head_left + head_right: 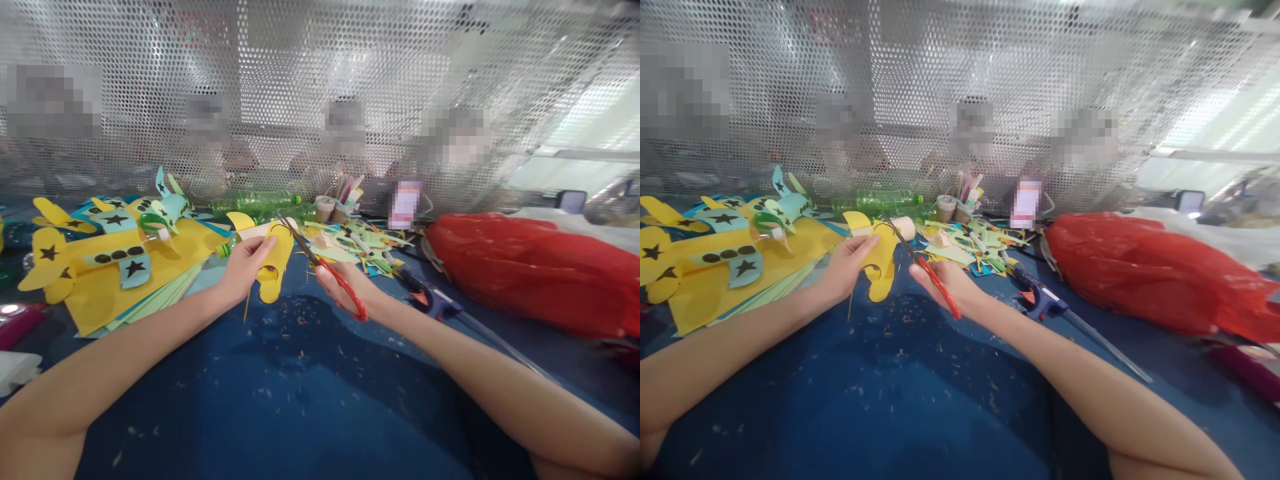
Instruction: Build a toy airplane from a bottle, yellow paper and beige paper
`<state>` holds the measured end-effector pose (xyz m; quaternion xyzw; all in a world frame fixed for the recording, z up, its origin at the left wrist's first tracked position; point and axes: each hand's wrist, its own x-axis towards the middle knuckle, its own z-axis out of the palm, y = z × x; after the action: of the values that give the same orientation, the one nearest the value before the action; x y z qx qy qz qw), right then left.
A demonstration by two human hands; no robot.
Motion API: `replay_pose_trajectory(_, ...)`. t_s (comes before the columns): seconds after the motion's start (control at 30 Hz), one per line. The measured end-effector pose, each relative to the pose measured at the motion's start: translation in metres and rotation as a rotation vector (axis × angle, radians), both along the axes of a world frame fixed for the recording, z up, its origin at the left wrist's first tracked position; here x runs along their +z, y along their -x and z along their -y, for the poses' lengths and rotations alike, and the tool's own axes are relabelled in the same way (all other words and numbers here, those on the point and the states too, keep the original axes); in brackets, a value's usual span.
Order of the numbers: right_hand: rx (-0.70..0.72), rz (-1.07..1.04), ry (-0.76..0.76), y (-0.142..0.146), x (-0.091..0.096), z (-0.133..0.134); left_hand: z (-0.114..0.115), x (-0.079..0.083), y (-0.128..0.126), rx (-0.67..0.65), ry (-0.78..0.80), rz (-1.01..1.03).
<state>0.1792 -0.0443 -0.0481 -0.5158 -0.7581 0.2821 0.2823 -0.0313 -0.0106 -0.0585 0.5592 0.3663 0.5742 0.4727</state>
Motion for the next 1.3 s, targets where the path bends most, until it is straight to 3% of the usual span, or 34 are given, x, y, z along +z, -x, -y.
replay_pose_trajectory(0.67, -0.024, 0.121, -0.023, -0.003, 0.004, -0.005, -0.016, 0.009, 0.011, 0.025, 0.035, 0.068)
replay_pose_trajectory(0.8, -0.035, 0.129, -0.023, -0.003, 0.004, -0.006, -0.022, 0.009, 0.017, 0.156, -0.061, -0.098)
replay_pose_trajectory(0.9, -0.039, 0.108, -0.018, -0.004, 0.004, -0.007, -0.019, 0.009, 0.019, 0.39, -0.268, -0.296)
replay_pose_trajectory(0.97, -0.042, 0.068, -0.013, -0.003, 0.003, -0.008, -0.01, 0.011, 0.016, 0.477, -0.384, -0.366)
replay_pose_trajectory(1.03, -0.03, 0.019, 0.001, -0.003, 0.0, -0.007, 0.004, 0.013, 0.008, 0.329, -0.369, -0.433)
replay_pose_trajectory(1.1, -0.008, -0.042, 0.022, -0.001, -0.002, -0.005, 0.02, 0.015, -0.001, 0.036, -0.213, -0.502)
replay_pose_trajectory(1.2, 0.014, -0.173, 0.093, 0.003, -0.004, 0.003, 0.036, 0.011, -0.014, -0.365, 0.02, -0.381)
replay_pose_trajectory(1.3, 0.074, -0.305, 0.165, 0.009, -0.004, 0.014, 0.04, 0.003, -0.022, -0.459, 0.19, -0.135)
